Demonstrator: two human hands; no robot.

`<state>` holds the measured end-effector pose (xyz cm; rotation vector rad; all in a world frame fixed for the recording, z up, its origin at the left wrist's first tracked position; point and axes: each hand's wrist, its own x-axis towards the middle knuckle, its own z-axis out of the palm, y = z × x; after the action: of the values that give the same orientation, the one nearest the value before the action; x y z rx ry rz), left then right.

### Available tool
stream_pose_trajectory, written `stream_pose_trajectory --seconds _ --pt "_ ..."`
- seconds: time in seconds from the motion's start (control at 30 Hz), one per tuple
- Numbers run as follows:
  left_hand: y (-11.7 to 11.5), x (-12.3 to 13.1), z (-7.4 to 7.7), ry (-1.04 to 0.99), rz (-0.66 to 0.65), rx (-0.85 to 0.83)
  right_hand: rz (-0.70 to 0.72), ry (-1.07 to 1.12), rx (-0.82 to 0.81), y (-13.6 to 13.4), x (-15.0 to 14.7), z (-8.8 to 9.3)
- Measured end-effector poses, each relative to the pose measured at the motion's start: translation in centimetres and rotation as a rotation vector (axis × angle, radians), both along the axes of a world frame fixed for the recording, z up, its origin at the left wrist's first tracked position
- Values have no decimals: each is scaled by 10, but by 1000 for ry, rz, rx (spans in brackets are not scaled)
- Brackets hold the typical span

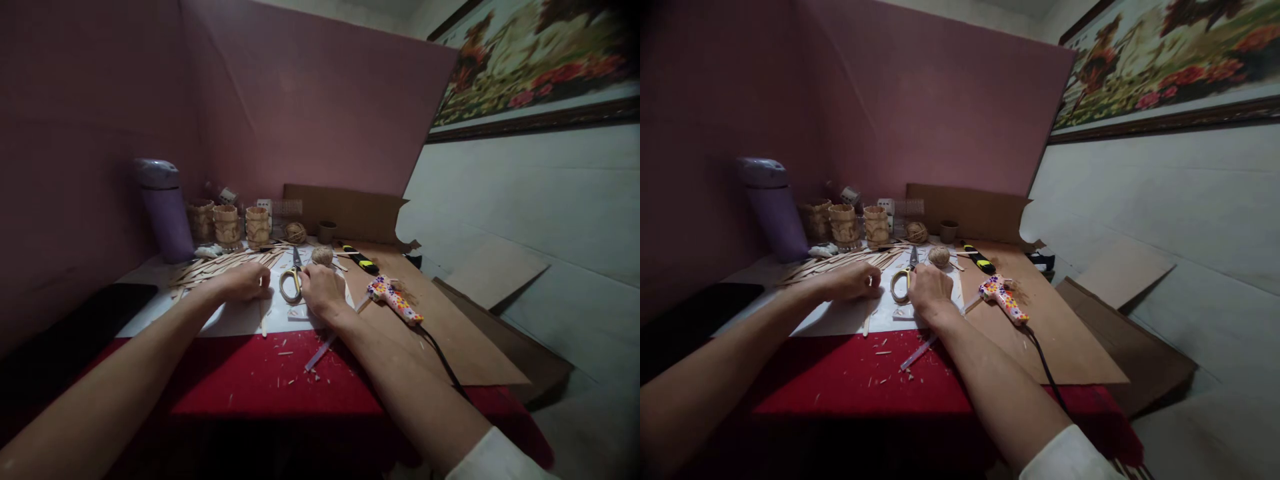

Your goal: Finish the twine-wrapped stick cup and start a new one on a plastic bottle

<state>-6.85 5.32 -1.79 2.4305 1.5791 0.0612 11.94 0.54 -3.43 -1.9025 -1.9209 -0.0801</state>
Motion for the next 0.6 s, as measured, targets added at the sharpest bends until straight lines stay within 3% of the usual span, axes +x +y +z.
stream_pose_trajectory --seconds 0.13,0.4,0.6 --pt "1 2 -2 79 70 185 -114 113 62 4 7 4" --pt "-11 13 2 17 172 346 -180 450 155 16 19 3" --pt "-12 23 -6 -25 131 376 -108 317 77 15 13 1"
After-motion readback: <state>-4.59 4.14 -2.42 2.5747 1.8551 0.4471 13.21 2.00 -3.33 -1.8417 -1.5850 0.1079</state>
